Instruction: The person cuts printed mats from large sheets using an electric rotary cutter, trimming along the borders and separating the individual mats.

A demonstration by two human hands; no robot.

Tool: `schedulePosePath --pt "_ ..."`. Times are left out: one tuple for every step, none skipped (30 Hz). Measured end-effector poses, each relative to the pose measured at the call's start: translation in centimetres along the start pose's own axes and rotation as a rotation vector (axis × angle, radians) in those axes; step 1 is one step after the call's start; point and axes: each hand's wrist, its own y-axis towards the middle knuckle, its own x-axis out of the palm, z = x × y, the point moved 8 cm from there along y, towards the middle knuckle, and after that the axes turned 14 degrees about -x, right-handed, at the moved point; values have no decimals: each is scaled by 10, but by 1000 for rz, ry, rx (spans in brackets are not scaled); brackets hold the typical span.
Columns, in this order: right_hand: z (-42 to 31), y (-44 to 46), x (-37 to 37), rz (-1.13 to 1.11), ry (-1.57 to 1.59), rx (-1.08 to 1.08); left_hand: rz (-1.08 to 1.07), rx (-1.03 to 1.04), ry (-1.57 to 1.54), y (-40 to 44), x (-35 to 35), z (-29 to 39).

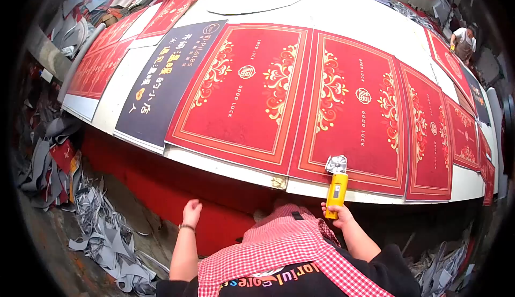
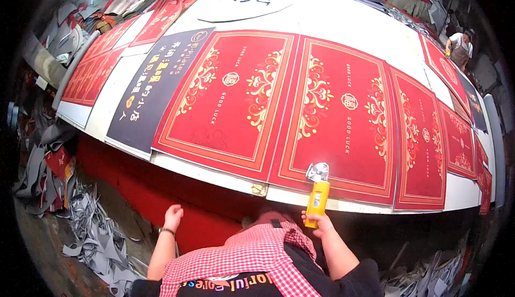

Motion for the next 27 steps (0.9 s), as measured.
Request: schedulePosePath --pt "0 2 6 24 9 -19 -1 0 -48 20 5 25" --pt "0 3 11 63 1 -38 -114 -25 -201 26 16 59" --pt "5 7 11 96 27 -41 -151 -142 -308 21 28 90" --pt "4 11 15 103 35 -71 -198 -219 -386 23 42 110" --pt "5 13 19 115 48 -101 -265 -287 -513 26 60 122" --pt "4 18 21 132 33 -126 -324 -341 -644 26 77 132" --pt "4 23 22 141 11 -150 -403 -372 -661 31 96 137" --pt "5 25 21 172 17 -171 -434 -425 -680 33 113 137" --pt "1 26 22 206 20 -196 -469 -478 -699 32 127 141" --pt "-7 20 32 251 24 -232 -492 -500 -723 41 139 137" --pt "-13 13 41 278 31 -246 -515 -522 -750 48 151 133" --pt "-19 7 50 289 -2 -273 -523 -515 -777 56 159 129" --pt "-20 -1 58 302 -35 -293 -543 -523 -758 56 163 134" --pt "-17 -9 65 328 -65 -304 -515 -566 -828 59 163 135" --pt "-13 -21 73 355 -90 -310 -484 -614 -896 59 163 137" --pt "-6 -34 81 379 -120 -322 -471 -661 -916 55 163 141" --pt "2 -45 91 401 -152 -331 -462 -680 -891 51 162 145" --pt "8 -59 103 426 -172 -319 -489 -666 -865 54 163 144" --pt "15 -72 115 424 -179 -316 -517 -651 -841 55 164 145" --pt "23 -82 126 433 -216 -291 -553 -664 -798 55 167 146" --pt "31 -91 135 439 -254 -266 -588 -675 -759 51 166 152" --pt "44 -97 137 436 -307 -248 -692 -688 -767 46 170 158" --pt "54 -104 139 478 -328 -253 -702 -675 -722 44 171 163" --pt "67 -107 136 503 -429 -241 -731 -665 -737 47 176 162" --pt "74 -112 138 525 -530 -227 -759 -656 -751 44 177 167" --pt "83 -116 142 537 -529 -215 -708 -625 -720 42 175 170" --pt "81 -120 147 610 -687 -167 -706 -587 -706 42 174 172"
